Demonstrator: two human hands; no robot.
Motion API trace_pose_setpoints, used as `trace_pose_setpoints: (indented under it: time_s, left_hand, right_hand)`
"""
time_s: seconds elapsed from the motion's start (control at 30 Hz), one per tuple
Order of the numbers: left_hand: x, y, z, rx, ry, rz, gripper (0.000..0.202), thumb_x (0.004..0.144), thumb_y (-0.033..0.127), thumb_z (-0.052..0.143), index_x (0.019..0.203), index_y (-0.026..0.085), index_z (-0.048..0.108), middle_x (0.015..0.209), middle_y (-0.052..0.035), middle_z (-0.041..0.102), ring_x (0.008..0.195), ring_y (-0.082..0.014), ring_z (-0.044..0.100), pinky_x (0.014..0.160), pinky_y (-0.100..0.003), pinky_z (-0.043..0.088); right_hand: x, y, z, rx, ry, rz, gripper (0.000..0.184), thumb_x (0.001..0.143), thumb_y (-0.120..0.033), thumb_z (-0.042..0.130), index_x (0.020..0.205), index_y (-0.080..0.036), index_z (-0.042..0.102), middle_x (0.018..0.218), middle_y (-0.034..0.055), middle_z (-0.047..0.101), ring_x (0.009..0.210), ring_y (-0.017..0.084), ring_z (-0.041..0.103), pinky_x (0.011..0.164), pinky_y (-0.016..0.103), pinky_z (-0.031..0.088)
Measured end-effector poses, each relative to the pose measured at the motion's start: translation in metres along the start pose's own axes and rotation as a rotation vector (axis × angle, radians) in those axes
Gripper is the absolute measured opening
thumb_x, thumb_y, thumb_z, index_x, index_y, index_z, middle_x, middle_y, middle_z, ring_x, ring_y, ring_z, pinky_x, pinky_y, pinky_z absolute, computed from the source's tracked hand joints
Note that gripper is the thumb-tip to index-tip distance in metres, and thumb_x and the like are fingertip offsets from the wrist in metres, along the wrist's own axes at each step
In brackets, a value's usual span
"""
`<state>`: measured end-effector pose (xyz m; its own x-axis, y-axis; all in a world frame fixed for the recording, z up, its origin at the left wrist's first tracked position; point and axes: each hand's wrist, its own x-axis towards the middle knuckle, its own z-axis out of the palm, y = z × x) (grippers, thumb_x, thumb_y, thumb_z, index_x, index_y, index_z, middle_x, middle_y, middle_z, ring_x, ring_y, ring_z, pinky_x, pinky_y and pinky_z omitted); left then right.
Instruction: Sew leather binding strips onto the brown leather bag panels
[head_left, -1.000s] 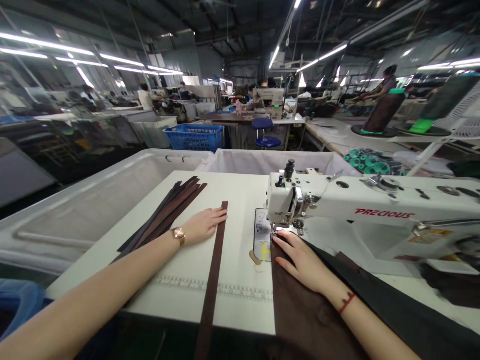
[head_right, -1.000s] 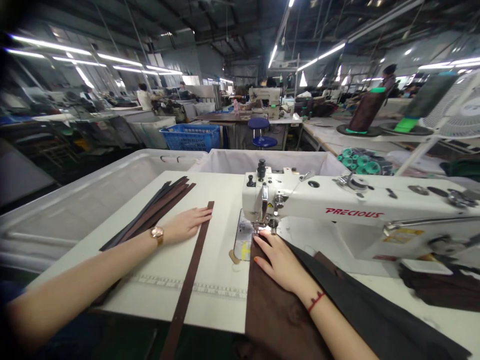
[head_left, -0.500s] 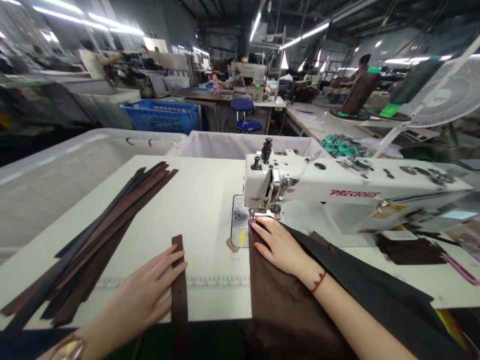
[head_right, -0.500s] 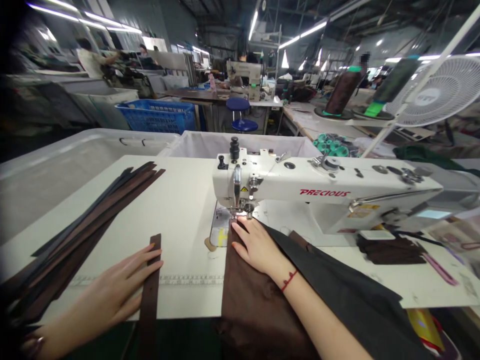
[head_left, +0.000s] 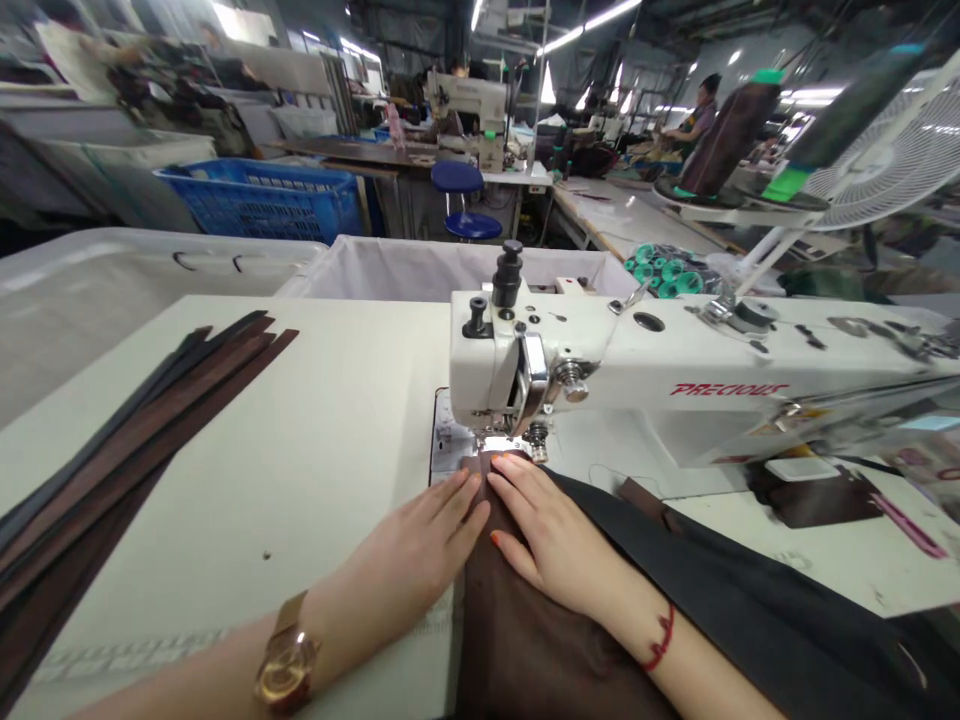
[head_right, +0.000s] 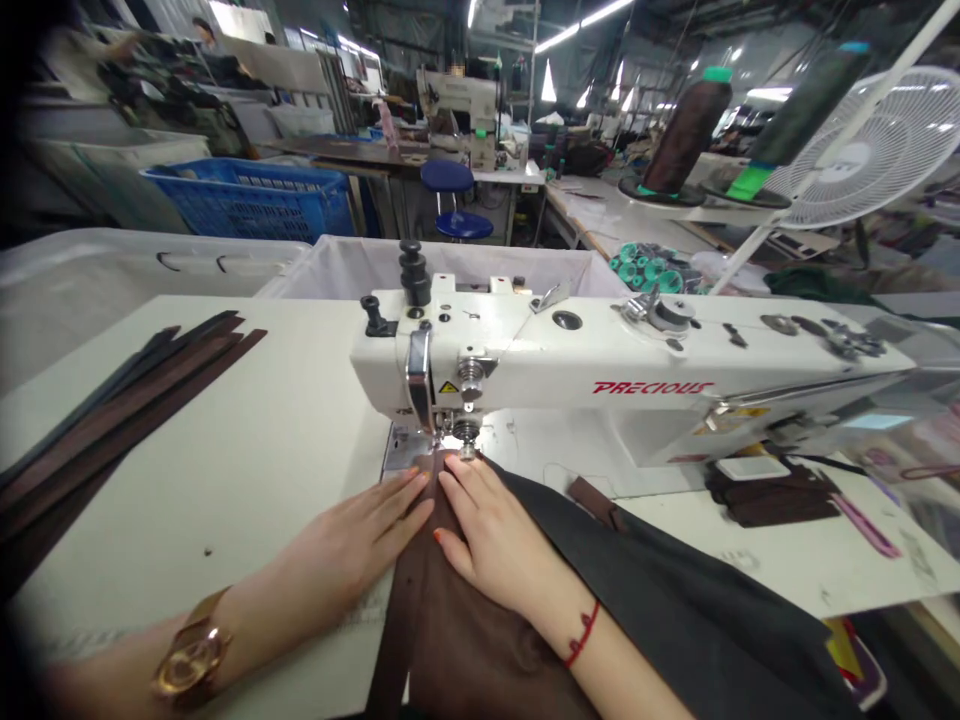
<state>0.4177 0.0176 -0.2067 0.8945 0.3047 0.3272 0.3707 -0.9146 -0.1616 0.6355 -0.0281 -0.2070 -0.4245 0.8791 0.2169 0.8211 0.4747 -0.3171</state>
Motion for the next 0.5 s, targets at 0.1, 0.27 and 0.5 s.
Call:
trace_pose_setpoints:
  time_s: [0.1,0.27,0.5]
  left_hand:
    - [-0.003,0.001,0.012,0.013,-0.033,-0.009,0.041,0.085,0.006,0.047,0.126,0.007,0.05,0.133,-0.0211,0.055,0.124,-0.033,0.053,0.097,-0.043,0.051]
    - [-0.006,-0.003,0.012,-0.049,-0.062,-0.001,0.045,0.084,0.003,0.046,0.128,0.008,0.048,0.136,-0.0231,0.051,0.127,-0.0344,0.049,0.097,-0.044,0.052]
    - [-0.007,-0.008,0.017,-0.113,-0.067,-0.014,0.045,0.087,0.003,0.043,0.131,0.011,0.046,0.139,-0.0213,0.047,0.132,-0.0329,0.042,0.098,-0.044,0.052]
  right_hand:
    - [0.001,0.001,0.0,0.018,-0.008,0.015,0.051,0.089,-0.021,0.052,0.138,-0.008,0.044,0.147,0.018,0.04,0.138,0.028,0.033,0.113,0.05,0.035]
    - [0.004,0.003,-0.002,0.036,-0.058,0.026,0.052,0.088,-0.017,0.05,0.139,-0.011,0.044,0.149,0.0157,0.037,0.14,0.027,0.029,0.114,0.049,0.033]
    - [0.004,0.004,-0.001,0.032,-0.085,0.036,0.055,0.089,-0.019,0.049,0.143,-0.012,0.04,0.151,0.014,0.033,0.141,0.027,0.027,0.113,0.049,0.034]
